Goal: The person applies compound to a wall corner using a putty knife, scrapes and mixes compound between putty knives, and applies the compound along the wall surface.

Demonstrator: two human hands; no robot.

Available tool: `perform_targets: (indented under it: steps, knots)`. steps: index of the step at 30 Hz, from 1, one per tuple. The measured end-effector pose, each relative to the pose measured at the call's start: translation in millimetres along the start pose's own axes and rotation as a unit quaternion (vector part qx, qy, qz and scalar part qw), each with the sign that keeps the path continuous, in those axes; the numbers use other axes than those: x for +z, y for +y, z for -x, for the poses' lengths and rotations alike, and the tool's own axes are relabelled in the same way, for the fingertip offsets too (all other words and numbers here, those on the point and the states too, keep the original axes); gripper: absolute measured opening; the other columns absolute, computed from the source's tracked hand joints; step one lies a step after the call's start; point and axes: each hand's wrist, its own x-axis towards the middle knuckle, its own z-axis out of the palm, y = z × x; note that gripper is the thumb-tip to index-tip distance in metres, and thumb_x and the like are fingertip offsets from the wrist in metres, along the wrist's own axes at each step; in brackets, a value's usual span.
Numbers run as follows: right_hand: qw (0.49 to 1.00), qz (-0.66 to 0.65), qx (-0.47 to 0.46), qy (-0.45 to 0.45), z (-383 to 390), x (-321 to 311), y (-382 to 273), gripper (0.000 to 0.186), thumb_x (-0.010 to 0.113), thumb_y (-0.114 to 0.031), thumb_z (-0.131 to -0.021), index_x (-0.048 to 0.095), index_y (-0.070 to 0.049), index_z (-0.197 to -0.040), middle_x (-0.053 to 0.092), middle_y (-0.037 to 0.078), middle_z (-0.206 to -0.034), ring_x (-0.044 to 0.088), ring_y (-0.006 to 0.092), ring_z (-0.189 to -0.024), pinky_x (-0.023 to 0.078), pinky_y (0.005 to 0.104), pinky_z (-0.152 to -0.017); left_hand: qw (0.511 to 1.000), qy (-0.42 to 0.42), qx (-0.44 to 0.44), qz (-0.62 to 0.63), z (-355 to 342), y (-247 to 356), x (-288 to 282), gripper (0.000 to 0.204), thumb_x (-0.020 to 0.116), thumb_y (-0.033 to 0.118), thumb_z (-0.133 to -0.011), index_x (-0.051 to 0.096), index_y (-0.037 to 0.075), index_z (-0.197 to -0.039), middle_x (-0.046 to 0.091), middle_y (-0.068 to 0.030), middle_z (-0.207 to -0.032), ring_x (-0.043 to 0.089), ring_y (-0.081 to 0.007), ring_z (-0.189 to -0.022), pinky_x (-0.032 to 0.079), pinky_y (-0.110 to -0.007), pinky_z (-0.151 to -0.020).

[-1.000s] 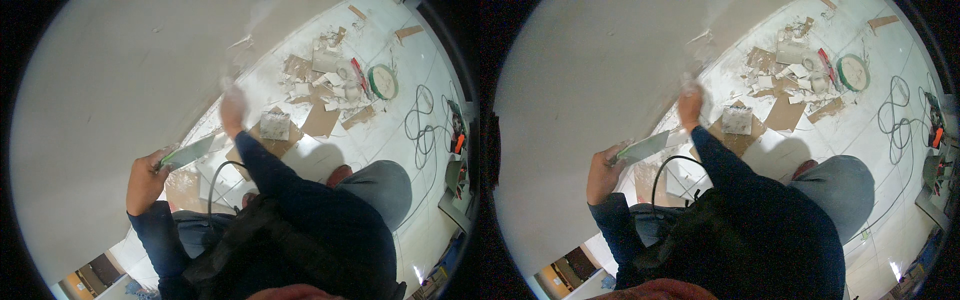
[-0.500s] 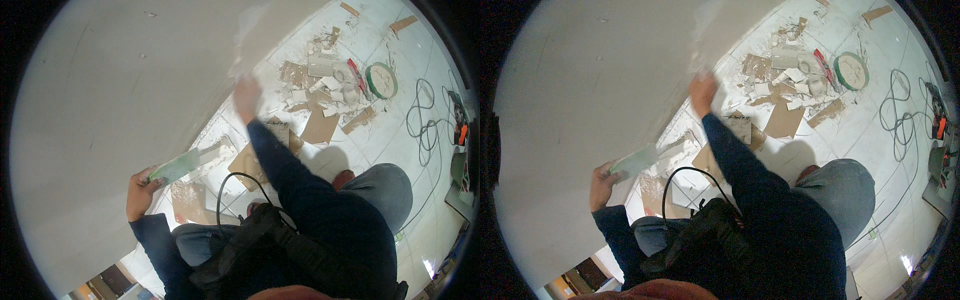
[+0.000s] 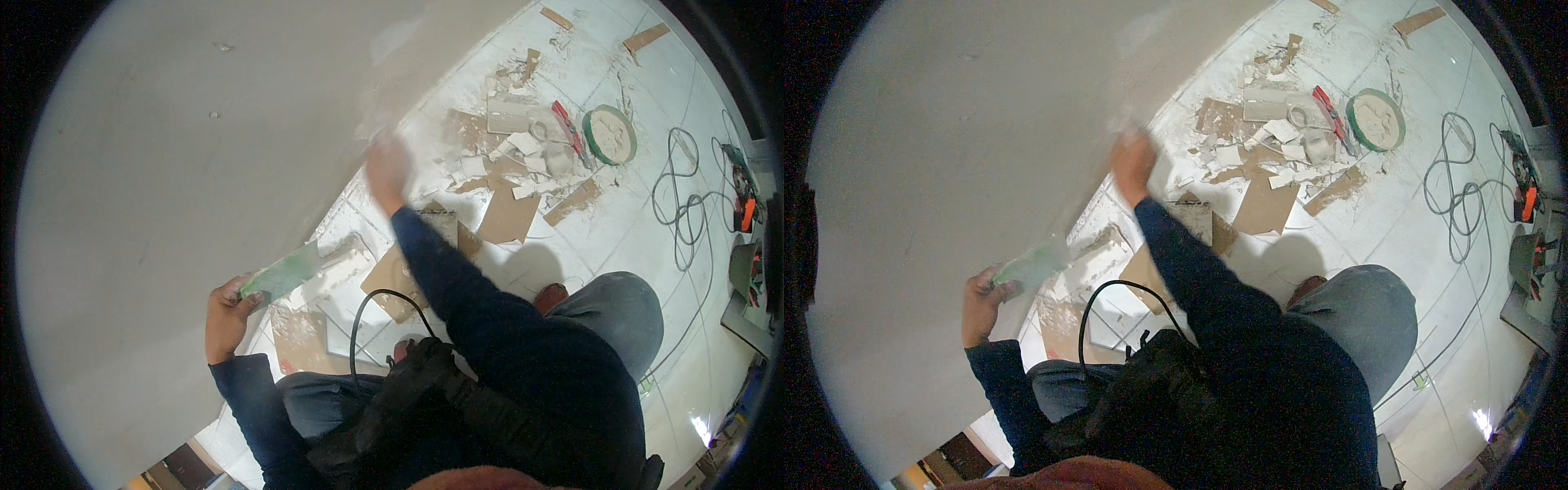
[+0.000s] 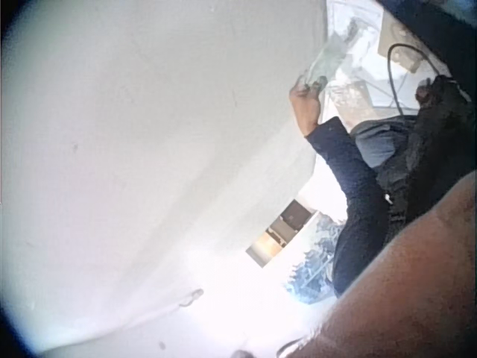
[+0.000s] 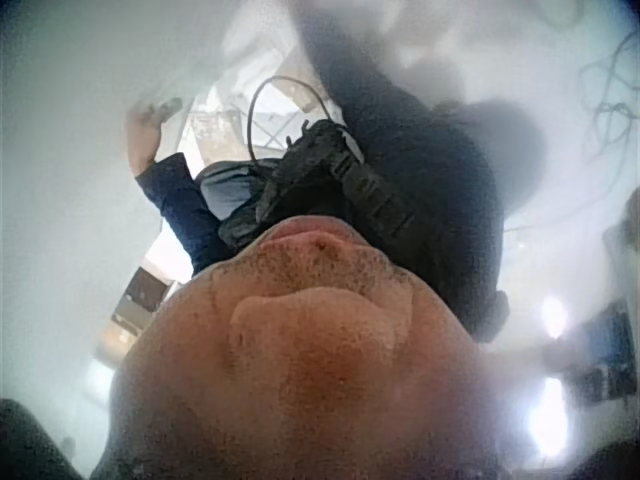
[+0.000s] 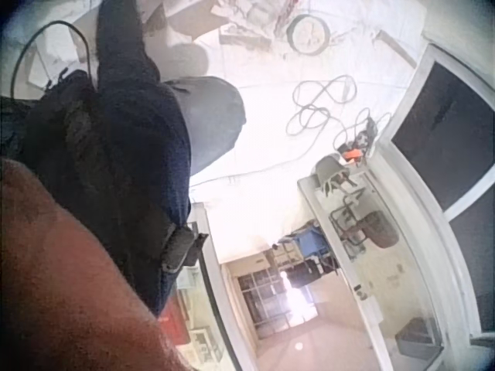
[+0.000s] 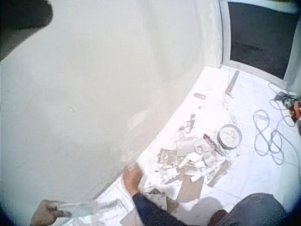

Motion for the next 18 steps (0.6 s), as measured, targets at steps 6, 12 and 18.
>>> perform_targets:
  steps: [6, 12, 18]
  knots:
    - [0.982, 0.036, 0.051, 0.180, -203.2, -51.8, 54.6, 0.017, 0.056, -0.017, -0.079, 0.063, -0.002, -0.075, 0.062, 0.018, -0.071, 0.061, 0.0343, -0.069, 0.047, 0.0426, -0.061, 1.000, 0.030, 0.003, 0.004, 6.3, 12.4, 2.6, 0.030, 0.052, -0.009, -0.076, 0.060, -0.004, -0.105, 0.064, -0.0083, -0.092, 0.060, -0.0155, -0.086, 0.048, -0.028, -0.081]
    - [0.986, 0.168, 0.017, -0.013, -82.7, 21.2, -8.9, 0.036, 0.057, -0.021, -0.077, 0.057, 0.002, -0.105, 0.058, 0.023, -0.098, 0.057, 0.0345, -0.093, 0.044, 0.0419, -0.083, 1.000, 0.001, 0.028, -0.012, -2.9, 23.6, 13.7, 0.030, 0.053, -0.010, -0.076, 0.061, -0.004, -0.104, 0.064, -0.0078, -0.091, 0.060, -0.0153, -0.084, 0.048, -0.027, -0.079]
    - [0.986, 0.077, -0.017, 0.145, -132.1, -28.8, 53.5, 0.026, 0.057, -0.023, -0.078, 0.061, 0.003, -0.082, 0.059, 0.023, -0.070, 0.059, 0.0396, -0.067, 0.046, 0.0463, -0.061, 1.000, 0.004, 0.030, -0.002, -2.8, 20.1, 15.2, 0.027, 0.054, -0.007, -0.075, 0.062, -0.004, -0.100, 0.065, -0.0083, -0.090, 0.061, -0.0151, -0.083, 0.048, -0.028, -0.078]
